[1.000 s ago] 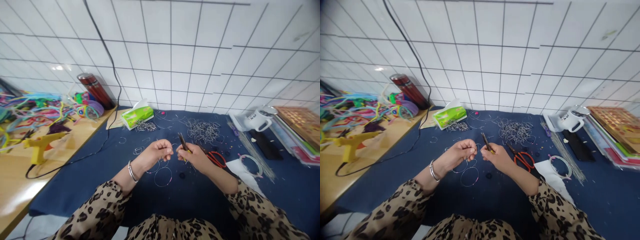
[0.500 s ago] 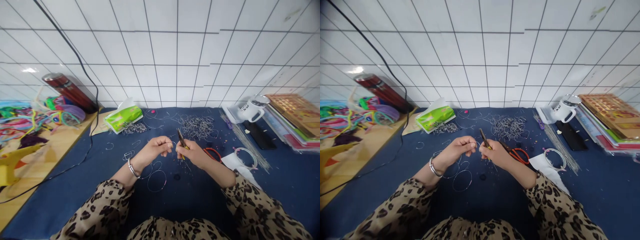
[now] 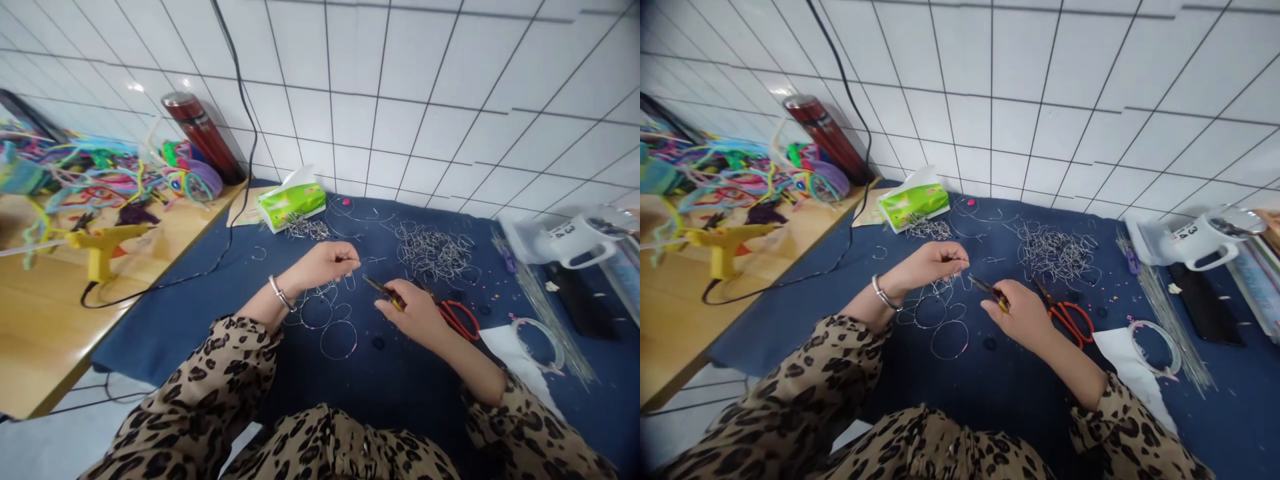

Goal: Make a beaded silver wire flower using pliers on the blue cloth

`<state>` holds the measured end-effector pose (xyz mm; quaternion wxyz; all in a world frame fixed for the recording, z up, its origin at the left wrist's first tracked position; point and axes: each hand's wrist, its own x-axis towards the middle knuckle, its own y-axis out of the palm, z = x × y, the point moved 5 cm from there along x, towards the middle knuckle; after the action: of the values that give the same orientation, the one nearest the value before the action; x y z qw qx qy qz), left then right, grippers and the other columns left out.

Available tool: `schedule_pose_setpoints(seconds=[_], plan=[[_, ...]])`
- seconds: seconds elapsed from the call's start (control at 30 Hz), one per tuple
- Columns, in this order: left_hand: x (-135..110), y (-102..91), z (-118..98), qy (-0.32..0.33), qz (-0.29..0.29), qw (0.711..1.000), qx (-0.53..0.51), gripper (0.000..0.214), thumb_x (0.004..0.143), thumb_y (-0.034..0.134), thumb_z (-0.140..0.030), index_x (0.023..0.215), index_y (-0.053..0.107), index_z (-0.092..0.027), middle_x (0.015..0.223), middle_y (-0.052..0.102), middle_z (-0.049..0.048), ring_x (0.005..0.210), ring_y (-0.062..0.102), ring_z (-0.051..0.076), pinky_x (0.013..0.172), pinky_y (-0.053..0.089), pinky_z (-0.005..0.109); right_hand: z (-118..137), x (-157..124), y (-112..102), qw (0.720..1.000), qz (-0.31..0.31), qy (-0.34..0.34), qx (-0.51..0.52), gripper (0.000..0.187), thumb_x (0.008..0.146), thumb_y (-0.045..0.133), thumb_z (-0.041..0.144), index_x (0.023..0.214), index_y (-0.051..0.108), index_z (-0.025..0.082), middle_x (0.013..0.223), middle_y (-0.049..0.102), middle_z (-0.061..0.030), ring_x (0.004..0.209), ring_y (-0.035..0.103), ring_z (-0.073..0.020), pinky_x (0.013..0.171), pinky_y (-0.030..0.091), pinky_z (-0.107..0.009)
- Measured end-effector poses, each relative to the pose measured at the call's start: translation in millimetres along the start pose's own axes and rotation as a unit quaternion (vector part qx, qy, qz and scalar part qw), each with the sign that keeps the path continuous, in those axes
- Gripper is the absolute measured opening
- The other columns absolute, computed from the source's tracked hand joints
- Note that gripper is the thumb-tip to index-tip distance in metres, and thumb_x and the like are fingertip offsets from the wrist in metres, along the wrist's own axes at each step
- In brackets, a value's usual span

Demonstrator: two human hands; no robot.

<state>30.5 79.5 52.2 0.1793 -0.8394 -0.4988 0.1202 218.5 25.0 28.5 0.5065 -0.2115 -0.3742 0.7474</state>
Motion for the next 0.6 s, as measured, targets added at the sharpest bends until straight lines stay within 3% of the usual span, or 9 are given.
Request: schedule_pose_setpoints(seconds=[0.1,0.23,0.6], plan=[[1.8,8.6,1.5,-0.01,-0.02,1.0,-0.014,0.014,0.08,0.055,-0.029,0.078,0.06,-0.016,0.063,0.06,0.0,0.046,0.052,0.007,0.045,0.04,0.019,6.5,-2.8,-3.9,0.991,-0.044,-0.071,-0.101,0.033,0.083,0.049,0.048,0.093,0.057,0.018,0.08,0.056,-0.0039,0.076,0.052,-0.0163,0.069,0.04,-0.028],[1.7,12.8,2.7,-0.01,-0.022,1.0,-0.013,0.018,0.08,0.055,-0.033,0.077,0.06,-0.016,0.064,0.063,0.0012,0.046,0.054,0.007,0.045,0.04,0.018,7.5,-5.7,-6.3,0.977,-0.08,-0.094,-0.173,0.03,0.085,0.048,0.045,0.092,0.058,0.017,0.083,0.057,-0.0063,0.082,0.052,-0.0183,0.073,0.04,-0.029],[4.9,21.4,17.6,-0.06,-0.038,0.997,0.032,0.021,0.079,0.055,-0.036,0.069,0.055,-0.017,0.059,0.062,-0.001,0.045,0.056,0.008,0.043,0.038,0.017,6.0,-3.6,3.7,0.966,-0.042,-0.082,-0.243,0.024,0.083,0.051,0.041,0.088,0.058,0.019,0.081,0.056,-0.0055,0.08,0.052,-0.0187,0.073,0.038,-0.03]])
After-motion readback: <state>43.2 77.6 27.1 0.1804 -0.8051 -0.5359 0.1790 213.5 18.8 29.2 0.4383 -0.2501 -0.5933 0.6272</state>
